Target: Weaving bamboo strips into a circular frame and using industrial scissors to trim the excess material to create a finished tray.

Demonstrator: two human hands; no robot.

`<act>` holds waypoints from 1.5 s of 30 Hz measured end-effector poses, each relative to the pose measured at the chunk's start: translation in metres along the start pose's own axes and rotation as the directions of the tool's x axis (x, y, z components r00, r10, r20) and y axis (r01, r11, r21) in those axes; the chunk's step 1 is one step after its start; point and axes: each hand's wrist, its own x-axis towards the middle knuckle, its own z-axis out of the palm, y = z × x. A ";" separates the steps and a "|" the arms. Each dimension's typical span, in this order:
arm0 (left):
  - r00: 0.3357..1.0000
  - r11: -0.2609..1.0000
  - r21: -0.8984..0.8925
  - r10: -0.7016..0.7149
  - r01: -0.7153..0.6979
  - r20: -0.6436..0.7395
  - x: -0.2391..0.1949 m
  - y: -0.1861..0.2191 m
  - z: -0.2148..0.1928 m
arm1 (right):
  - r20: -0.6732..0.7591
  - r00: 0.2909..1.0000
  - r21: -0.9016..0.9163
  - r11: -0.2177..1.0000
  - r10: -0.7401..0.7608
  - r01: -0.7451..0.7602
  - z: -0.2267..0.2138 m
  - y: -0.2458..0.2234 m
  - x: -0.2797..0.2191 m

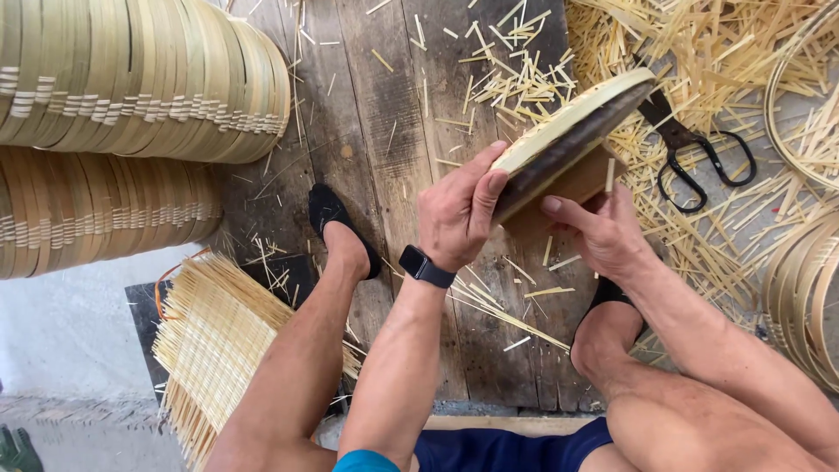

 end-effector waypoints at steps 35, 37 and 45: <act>0.678 0.536 -0.597 -0.735 0.596 0.017 0.077 -0.199 -0.047 | -0.204 0.925 0.285 0.923 0.320 -0.257 -0.233 0.143 -0.056; 0.689 0.902 0.330 -0.426 0.277 0.587 0.034 -0.188 -0.096 | -0.029 0.956 0.332 0.905 0.290 -0.265 -0.195 0.146 -0.020; 0.595 0.384 0.674 -0.797 0.631 -0.104 -0.171 -0.232 -0.287 | -0.184 0.936 0.200 0.943 0.301 -0.264 -0.056 0.072 -0.016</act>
